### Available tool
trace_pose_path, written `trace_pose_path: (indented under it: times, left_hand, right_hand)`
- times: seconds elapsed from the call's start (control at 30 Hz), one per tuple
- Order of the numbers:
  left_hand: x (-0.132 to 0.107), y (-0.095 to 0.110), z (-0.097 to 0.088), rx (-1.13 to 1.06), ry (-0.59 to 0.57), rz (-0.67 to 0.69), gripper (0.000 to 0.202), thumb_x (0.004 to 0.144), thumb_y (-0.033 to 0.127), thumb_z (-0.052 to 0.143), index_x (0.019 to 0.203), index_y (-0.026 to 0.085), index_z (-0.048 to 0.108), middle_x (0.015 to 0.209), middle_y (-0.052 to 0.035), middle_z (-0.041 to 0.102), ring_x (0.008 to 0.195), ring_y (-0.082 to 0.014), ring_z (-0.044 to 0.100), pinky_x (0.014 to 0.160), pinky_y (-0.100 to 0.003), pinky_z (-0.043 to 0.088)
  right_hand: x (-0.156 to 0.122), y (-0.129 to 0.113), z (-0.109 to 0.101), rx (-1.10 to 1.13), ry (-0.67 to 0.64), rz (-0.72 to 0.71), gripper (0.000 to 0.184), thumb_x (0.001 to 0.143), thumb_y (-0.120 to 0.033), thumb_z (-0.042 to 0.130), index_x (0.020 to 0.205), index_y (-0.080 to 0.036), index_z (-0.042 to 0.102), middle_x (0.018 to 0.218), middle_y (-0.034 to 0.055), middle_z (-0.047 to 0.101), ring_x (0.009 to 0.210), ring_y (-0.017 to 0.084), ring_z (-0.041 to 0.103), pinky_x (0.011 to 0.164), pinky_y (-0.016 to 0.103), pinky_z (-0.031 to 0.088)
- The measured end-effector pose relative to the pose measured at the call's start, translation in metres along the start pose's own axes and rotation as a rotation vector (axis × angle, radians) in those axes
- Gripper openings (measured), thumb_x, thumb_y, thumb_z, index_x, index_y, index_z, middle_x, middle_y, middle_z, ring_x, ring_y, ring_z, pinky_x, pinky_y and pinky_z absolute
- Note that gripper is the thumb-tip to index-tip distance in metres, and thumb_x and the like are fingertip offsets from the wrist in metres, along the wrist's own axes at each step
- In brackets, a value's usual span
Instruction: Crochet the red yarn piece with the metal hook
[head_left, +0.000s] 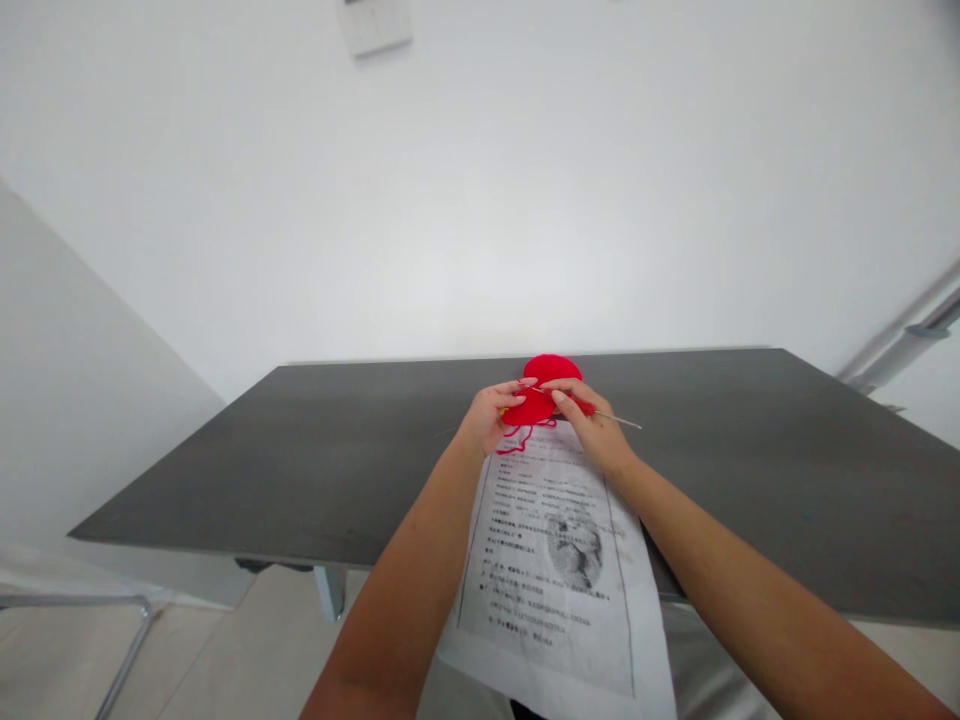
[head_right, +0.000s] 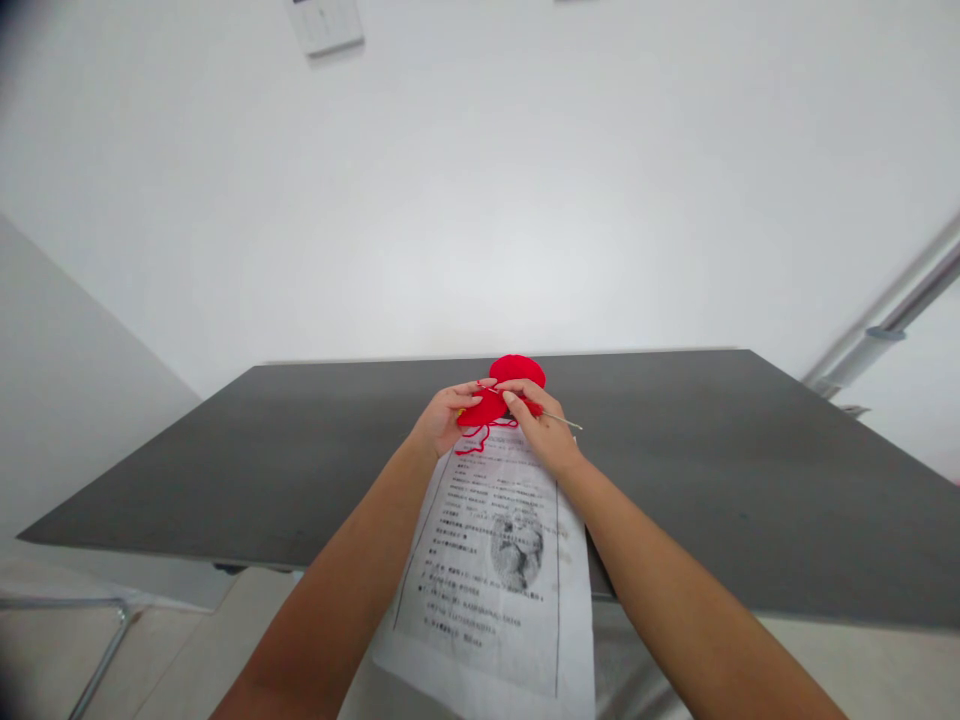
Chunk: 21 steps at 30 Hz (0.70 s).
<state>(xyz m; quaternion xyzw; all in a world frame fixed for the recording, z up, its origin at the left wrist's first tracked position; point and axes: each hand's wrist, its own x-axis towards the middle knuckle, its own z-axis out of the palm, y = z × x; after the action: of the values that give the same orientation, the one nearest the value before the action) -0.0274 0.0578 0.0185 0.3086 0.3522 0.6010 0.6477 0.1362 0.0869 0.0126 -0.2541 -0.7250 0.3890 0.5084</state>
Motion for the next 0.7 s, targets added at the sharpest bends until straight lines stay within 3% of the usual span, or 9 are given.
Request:
trace_pose_path:
  times: [0.2, 0.43, 0.7]
  left_hand:
    - [-0.0027, -0.0005, 0.0043, 0.072, 0.015, 0.023, 0.038, 0.058, 0.006, 0.066, 0.095, 0.01, 0.069, 0.088, -0.0092, 0.072, 0.077, -0.0169, 0.066, 0.079, -0.029, 0.048]
    - [-0.0041, -0.0016, 0.0083, 0.232, 0.04, 0.102, 0.043, 0.054, 0.02, 0.08, 0.095, 0.013, 0.071, 0.087, -0.0073, 0.073, 0.077, -0.0159, 0.066, 0.083, -0.031, 0.047]
    - [-0.0042, -0.0017, 0.0053, 0.393, 0.056, 0.125, 0.045, 0.054, 0.023, 0.082, 0.097, 0.015, 0.072, 0.088, -0.0072, 0.073, 0.074, -0.0162, 0.065, 0.078, -0.031, 0.048]
  right_hand:
    - [0.0015, 0.0025, -0.0018, 0.093, 0.014, 0.09, 0.023, 0.087, -0.039, 0.053, 0.082, -0.022, 0.066, 0.083, 0.0022, 0.065, 0.08, 0.019, 0.059, 0.074, 0.031, 0.048]
    - [0.0023, 0.0033, -0.0021, 0.099, -0.037, 0.079, 0.023, 0.086, -0.041, 0.054, 0.085, -0.021, 0.066, 0.086, 0.0025, 0.065, 0.081, 0.018, 0.058, 0.075, 0.03, 0.047]
    - [0.0039, 0.0022, -0.0012, 0.109, -0.05, 0.077, 0.027, 0.084, -0.046, 0.057, 0.079, -0.021, 0.067, 0.088, 0.0031, 0.067, 0.084, 0.019, 0.06, 0.074, 0.03, 0.047]
